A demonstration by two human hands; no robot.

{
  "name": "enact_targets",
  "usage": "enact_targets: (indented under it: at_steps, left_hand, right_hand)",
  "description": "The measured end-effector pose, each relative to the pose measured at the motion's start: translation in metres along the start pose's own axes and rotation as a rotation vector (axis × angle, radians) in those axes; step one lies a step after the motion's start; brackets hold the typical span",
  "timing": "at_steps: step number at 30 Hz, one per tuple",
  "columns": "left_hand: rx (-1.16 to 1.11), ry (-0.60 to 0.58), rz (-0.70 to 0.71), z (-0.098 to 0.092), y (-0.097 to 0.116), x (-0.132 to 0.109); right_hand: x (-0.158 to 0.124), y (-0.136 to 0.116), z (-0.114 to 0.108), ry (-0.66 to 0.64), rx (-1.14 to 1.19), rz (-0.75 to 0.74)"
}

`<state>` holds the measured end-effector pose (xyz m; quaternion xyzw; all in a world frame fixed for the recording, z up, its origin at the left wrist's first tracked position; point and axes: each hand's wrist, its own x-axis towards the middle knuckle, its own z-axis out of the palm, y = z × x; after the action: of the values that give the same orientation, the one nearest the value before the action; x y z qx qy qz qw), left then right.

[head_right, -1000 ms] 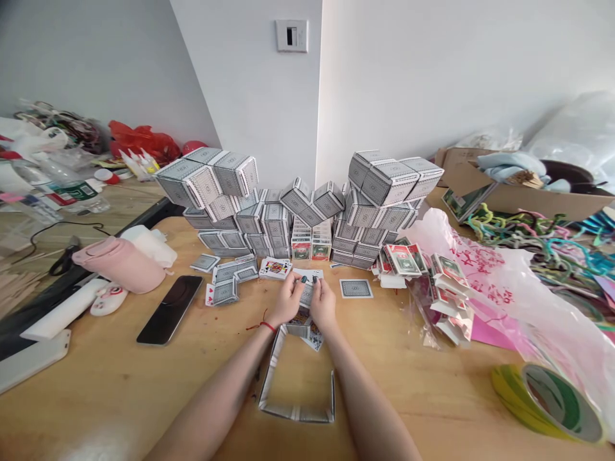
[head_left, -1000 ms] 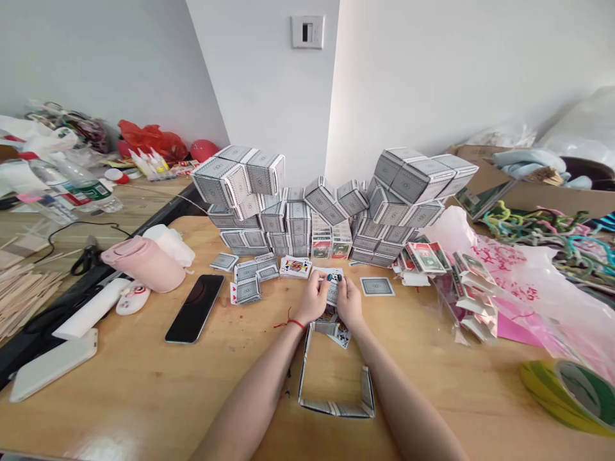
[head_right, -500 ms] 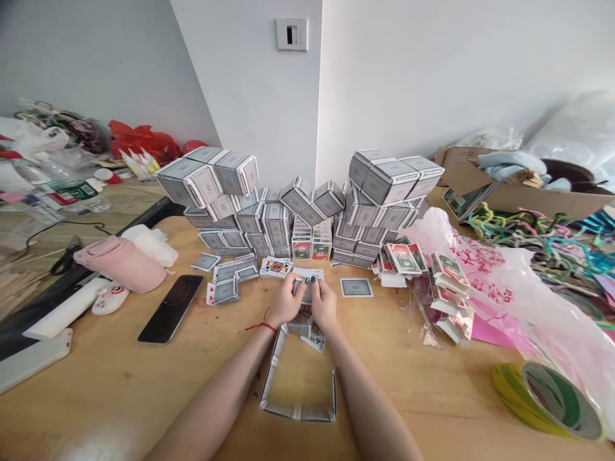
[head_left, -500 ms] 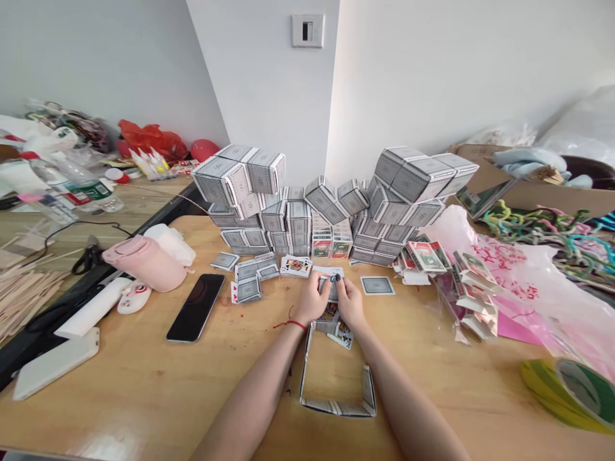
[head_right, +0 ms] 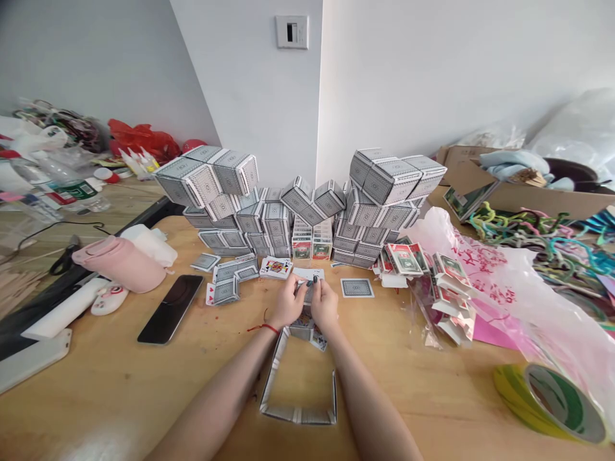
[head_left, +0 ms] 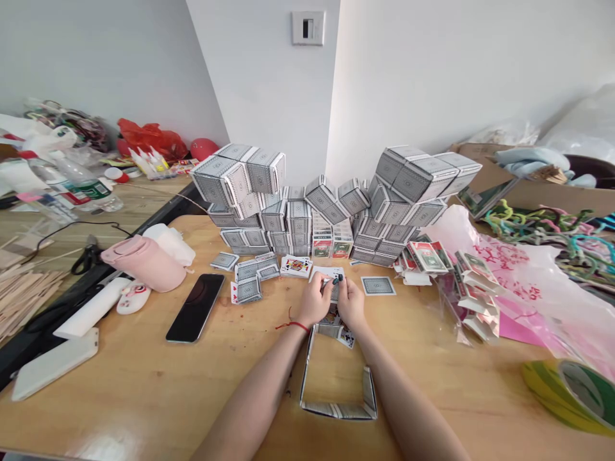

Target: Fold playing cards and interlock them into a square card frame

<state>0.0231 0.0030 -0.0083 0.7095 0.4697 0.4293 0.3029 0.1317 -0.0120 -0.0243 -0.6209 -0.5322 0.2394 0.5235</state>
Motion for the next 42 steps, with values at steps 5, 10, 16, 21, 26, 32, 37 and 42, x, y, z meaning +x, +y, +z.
enact_targets:
  at_steps: [5,10,16,21,26,32,37,42]
  left_hand:
    - [0.053,-0.001,-0.052,0.000,-0.003,0.000]
    - [0.133,-0.039,-0.092,-0.001,-0.002,-0.003]
    - [0.110,-0.015,-0.098,0.002,0.000,-0.003]
    - [0.029,0.002,-0.084,0.002,0.001,-0.002]
    - [-0.050,0.024,-0.107,0.003,0.002,-0.003]
    - [-0.230,0.069,-0.231,-0.004,0.000,0.002]
    - [-0.126,0.075,-0.282,-0.012,-0.010,0.011]
    - [0.043,0.088,-0.306,-0.013,-0.015,0.014]
  right_hand:
    - [0.000,-0.002,0.000,-0.021,-0.014,-0.017]
    - [-0.001,-0.005,0.000,-0.078,-0.071,-0.028]
    - [-0.001,-0.005,-0.001,-0.063,-0.161,-0.034]
    - [-0.001,-0.005,0.001,-0.083,-0.057,0.022]
    - [-0.001,-0.007,0.000,-0.044,0.071,0.072]
    - [0.004,-0.011,-0.011,-0.186,0.394,0.244]
    - [0.020,-0.004,-0.027,-0.076,0.360,0.211]
    - [0.030,0.007,-0.039,-0.077,0.170,0.181]
